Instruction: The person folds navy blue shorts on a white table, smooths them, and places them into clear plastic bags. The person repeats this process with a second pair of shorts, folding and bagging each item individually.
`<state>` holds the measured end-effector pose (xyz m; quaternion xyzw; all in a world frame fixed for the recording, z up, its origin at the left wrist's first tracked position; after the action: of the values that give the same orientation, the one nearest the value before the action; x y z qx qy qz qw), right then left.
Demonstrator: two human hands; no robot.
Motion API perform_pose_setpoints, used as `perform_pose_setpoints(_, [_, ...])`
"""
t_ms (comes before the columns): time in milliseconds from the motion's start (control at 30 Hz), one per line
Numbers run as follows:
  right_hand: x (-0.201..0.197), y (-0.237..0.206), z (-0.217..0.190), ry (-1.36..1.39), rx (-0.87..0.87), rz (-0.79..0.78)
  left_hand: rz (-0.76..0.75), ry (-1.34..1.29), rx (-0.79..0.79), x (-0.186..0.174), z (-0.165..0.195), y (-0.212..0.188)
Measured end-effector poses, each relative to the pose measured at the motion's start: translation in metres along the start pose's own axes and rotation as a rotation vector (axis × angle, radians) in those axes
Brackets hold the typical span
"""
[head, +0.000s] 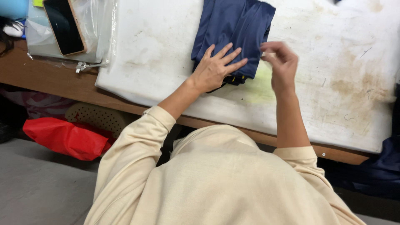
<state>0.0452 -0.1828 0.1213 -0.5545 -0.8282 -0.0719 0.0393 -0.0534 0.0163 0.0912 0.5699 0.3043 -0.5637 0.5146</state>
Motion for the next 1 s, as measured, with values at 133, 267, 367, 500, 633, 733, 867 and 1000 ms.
perform_pose_setpoints(133, [-0.028,0.066,0.045,0.365,0.386,0.236,0.032,0.021,-0.044,0.022,0.004,-0.018])
perform_pose_setpoints(267, [-0.017,0.11,0.081,0.176,0.369,0.188,0.011,0.055,-0.085,0.025,0.02,-0.031])
perform_pose_setpoints(367, [-0.003,0.118,0.083,0.053,0.299,0.239,0.047,0.087,-0.129,0.015,0.035,-0.03])
perform_pose_setpoints(500, [0.007,0.095,0.07,-0.525,0.042,0.258,-0.03,-0.093,-0.121,0.001,0.042,-0.031])
perform_pose_setpoints(633, [0.041,0.04,0.072,-1.038,-0.002,0.114,0.145,-0.425,-0.281,-0.01,0.0,-0.019])
perform_pose_setpoints(733, [0.054,0.021,0.074,-1.05,0.115,0.07,0.312,-0.257,-0.721,-0.004,-0.069,0.019])
perform_pose_setpoints(867, [0.054,0.024,0.068,-1.082,0.089,0.053,0.152,-0.305,-1.043,0.023,-0.13,0.074])
perform_pose_setpoints(1000, [0.047,0.021,0.073,-1.093,0.047,0.043,0.2,-0.379,-1.18,0.026,-0.139,0.091])
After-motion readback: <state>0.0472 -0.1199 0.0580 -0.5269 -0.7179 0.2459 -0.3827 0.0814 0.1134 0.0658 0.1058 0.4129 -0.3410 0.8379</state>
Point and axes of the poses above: each hand's wrist, its own y-axis towards the middle knuckle, its own x-axis out of the palm, z = x × y, the point moved 3 cm from there along y, towards the middle knuckle, and after that the axes turned 13 degrees about y, right-handed, at the moved point
